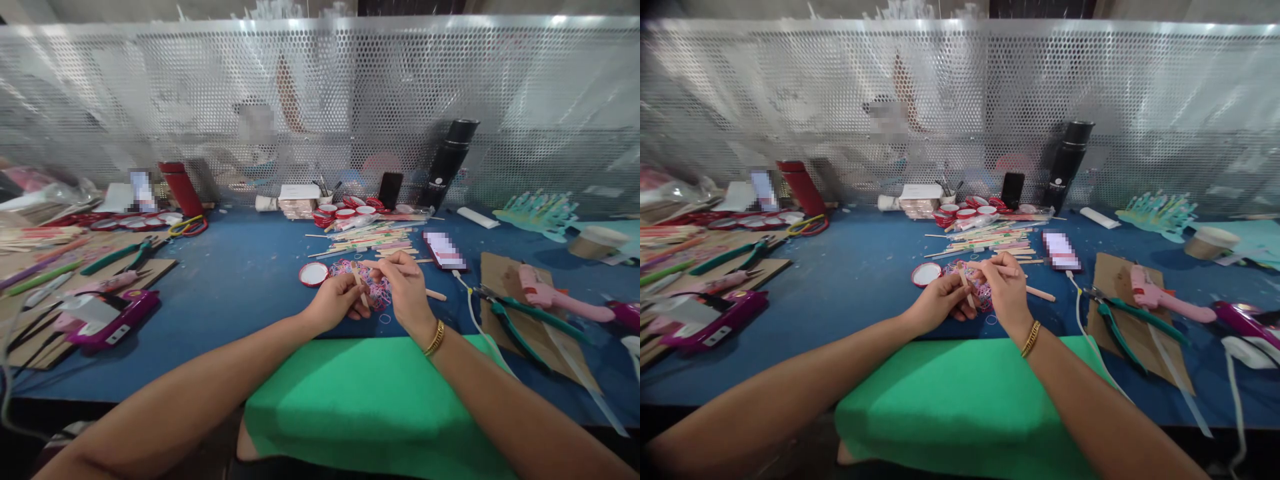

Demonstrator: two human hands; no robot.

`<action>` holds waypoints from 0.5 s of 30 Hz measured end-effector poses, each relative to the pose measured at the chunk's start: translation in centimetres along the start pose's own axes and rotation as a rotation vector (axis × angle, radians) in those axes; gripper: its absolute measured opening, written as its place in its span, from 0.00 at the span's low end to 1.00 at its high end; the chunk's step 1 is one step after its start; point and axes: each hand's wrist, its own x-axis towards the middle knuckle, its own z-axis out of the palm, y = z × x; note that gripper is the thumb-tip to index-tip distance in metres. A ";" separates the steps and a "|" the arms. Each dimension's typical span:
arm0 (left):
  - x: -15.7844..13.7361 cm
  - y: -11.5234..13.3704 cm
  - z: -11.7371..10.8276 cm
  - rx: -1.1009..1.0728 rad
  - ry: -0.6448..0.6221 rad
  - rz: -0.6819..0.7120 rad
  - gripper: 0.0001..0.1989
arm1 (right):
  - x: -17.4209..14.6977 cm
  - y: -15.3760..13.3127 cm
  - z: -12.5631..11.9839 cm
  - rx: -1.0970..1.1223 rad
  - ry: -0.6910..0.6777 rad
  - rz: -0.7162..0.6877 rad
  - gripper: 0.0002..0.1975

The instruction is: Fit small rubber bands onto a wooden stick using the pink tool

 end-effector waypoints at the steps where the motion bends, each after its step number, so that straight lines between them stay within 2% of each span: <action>1: 0.0 0.0 0.0 0.000 0.004 0.002 0.20 | 0.0 -0.1 0.0 -0.002 -0.017 0.008 0.09; 4: 0.0 -0.1 0.0 0.002 0.002 0.008 0.21 | -0.1 -0.2 0.1 0.002 -0.035 0.024 0.08; 8: 0.0 -0.2 -0.1 0.005 -0.013 0.012 0.21 | 0.0 0.1 0.0 0.000 0.007 -0.002 0.09; 12: 0.1 -0.2 -0.1 -0.007 -0.004 0.015 0.21 | 0.1 0.3 0.0 0.010 -0.032 0.015 0.09; 15: 0.1 -0.3 0.0 -0.006 -0.014 0.007 0.20 | 0.2 0.4 0.0 0.029 0.002 0.021 0.09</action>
